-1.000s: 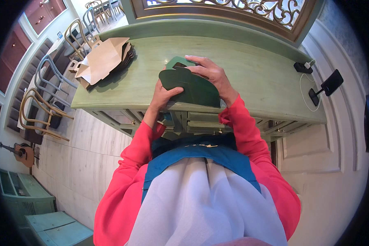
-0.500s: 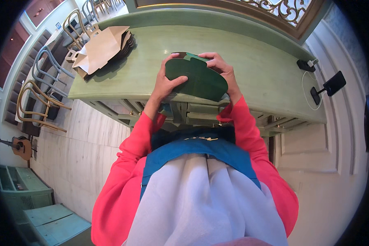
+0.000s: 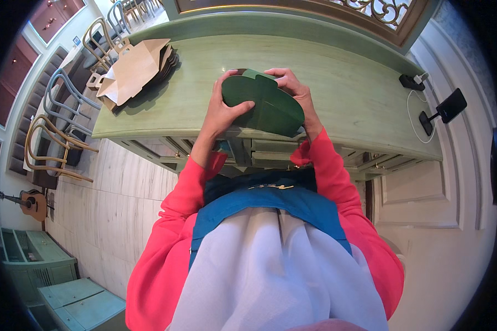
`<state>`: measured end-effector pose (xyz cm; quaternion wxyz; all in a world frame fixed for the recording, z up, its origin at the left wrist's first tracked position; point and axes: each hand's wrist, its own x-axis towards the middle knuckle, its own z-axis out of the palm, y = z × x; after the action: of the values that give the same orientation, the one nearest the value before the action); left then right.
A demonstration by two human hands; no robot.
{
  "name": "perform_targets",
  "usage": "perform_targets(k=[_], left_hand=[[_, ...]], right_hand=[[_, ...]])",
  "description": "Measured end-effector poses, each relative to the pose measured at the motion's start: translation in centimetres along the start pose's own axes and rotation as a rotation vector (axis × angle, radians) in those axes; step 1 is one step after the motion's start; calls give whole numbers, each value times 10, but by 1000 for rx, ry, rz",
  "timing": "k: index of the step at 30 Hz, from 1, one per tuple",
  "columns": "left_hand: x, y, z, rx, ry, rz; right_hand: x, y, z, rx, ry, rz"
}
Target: The person folds and assembles multiple green cardboard takeout boxes by hand on a counter.
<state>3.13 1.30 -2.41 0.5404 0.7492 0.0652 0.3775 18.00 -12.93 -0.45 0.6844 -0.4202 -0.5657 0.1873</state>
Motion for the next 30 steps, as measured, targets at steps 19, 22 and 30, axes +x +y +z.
perform_targets(k=[19,22,30], left_hand=[[0,12,6,102,66,-95],[1,10,6,62,74,-104],[1,12,5,-85,93,-86]], right_hand=[[1,-3,9,81,75,156],[0,-2,4,-74,3,81],[-6,-4,3,-109,-61,-7]])
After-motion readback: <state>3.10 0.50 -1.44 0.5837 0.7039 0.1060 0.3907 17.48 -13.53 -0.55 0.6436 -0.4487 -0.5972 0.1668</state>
